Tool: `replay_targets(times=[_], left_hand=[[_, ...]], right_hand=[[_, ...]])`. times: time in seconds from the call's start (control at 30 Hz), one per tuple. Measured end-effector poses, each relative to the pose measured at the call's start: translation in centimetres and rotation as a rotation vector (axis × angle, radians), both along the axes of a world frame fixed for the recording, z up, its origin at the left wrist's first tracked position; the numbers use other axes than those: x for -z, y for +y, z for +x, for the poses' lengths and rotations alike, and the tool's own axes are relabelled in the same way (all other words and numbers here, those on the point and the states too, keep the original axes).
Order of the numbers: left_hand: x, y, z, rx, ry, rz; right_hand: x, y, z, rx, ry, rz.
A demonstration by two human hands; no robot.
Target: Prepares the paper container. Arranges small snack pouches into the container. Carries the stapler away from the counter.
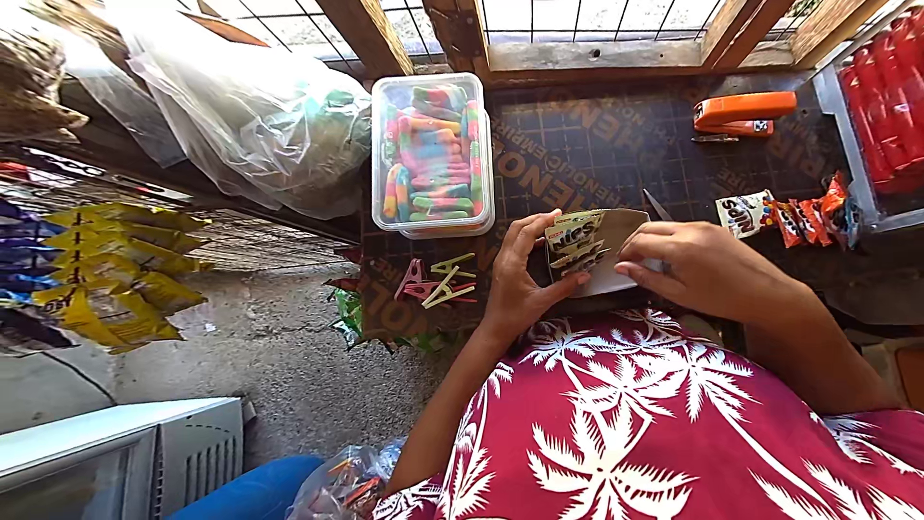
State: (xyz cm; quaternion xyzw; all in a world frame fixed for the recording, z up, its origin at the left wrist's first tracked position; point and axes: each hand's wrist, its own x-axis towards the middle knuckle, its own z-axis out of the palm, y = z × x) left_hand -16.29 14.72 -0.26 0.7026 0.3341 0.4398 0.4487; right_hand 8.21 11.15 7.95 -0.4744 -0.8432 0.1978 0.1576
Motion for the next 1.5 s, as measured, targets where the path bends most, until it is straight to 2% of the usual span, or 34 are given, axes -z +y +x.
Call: replay_targets(times=[0.1, 0.2, 0.27, 0.37, 0.57, 0.8, 0.97, 1.1, 1.33, 1.5], left_hand=[[-0.2, 0.2, 0.4, -0.028, 0.011, 0.000], [-0.5, 0.2, 0.7, -0.015, 0.060, 0.005], [-1.2, 0.2, 0.7, 0.049, 0.136, 0.001], [-1.9, 0.6, 0.7, 0.135, 0.253, -0.036], [-2.7, 1.4, 0.5, 0.187, 0.327, -0.063], [-1.0, 0.0, -1.1, 0.182, 0.344, 0.013], [-0.1, -0.3, -1.1, 0.094, 0.399, 0.089], [-0.2, -0.2, -0.8, 0.075, 0.422, 0.123], [-0.5, 1.9, -0.8, 0.235, 0.382, 0.127], [-0.4, 4.0, -0.4, 0.339, 0.280, 0.113]], right_hand=[[-0.3, 1.3, 1.0, 0.127, 0.037, -0.001], [0.4, 2.3, 2.0, 0.251, -0.009, -0.098], [1.3, 2.2, 2.0, 0.225, 0.032, -0.159], [2.0, 1.4, 1.3, 0.163, 0.089, -0.119], [1.0, 1.2, 1.1, 0.238, -0.022, -0.079], [1.5, 2.1, -1.7, 0.098, 0.053, 0.072], [1.8, 2.3, -3.1, -0.001, 0.082, 0.041], [1.8, 2.4, -3.8, -0.004, -0.068, -0.058], [1.3, 3.0, -3.4, -0.066, -0.084, -0.075], [0.4, 5.2, -1.4, -0.339, -0.154, -0.043]])
